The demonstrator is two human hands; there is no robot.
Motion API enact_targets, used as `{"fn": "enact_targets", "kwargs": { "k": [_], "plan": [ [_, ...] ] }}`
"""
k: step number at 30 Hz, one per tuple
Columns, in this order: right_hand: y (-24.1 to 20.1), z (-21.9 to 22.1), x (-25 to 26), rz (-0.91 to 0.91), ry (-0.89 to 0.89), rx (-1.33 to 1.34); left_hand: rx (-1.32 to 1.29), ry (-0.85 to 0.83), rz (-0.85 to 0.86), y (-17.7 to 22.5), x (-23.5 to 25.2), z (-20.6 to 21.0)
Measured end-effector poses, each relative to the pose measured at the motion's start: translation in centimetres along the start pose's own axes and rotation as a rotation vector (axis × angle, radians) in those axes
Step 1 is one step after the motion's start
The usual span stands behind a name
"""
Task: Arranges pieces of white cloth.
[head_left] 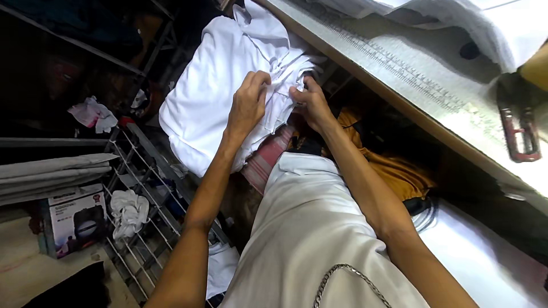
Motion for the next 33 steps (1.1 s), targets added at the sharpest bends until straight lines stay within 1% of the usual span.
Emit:
{"fn": "enact_targets", "kwargs": {
  "k": [4, 9, 12, 16, 24, 29, 33],
  "plan": [
    [-0.2, 0.0, -0.2, -0.017, -0.055, 0.001, 0.024, -0.048, 0.071, 0.9, -0.9, 0.4],
    [-0.1, 0.2, -0.1, -0.113, -0.070, -0.024, 0.071, -0.077, -0.061, 1.6, -1.5, 1.8],
    [0.0, 0.4, 0.0, -0.135, -0.049, -0.050, 0.089, -0.089, -0.066, 1.2, -1.4, 2.1],
    [0.0, 0.5, 0.0, -0.128, -0.047, -0.054, 0.056, -0.121, -0.061, 0.9, -0.9, 1.3],
    [-0.1, 0.3, 0.0, -0.138, -0.060, -0.059, 0.085, -0.123, -0.078, 1.0, -0.8, 1.4],
    [-0.4, -0.3, -0.3, -0.050, -0.116, 0.025, 0.040, -0.052, -0.107, -0.1, -0.3, -0.2],
    [-0.1, -0.1, -0.1, -0.094, -0.121, 0.014, 0.028, -0.054, -0.116, -0.5, -0.4, -0.3]
  ]
}}
Point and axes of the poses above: each hand's wrist, its own x-axis towards the middle knuckle, its own z-axis out of the palm, y = z × x, the point moved 3 cm from there along x, towards the middle knuckle, and after that the axes turned 6 degrees about -x, right-handed, at the moved point
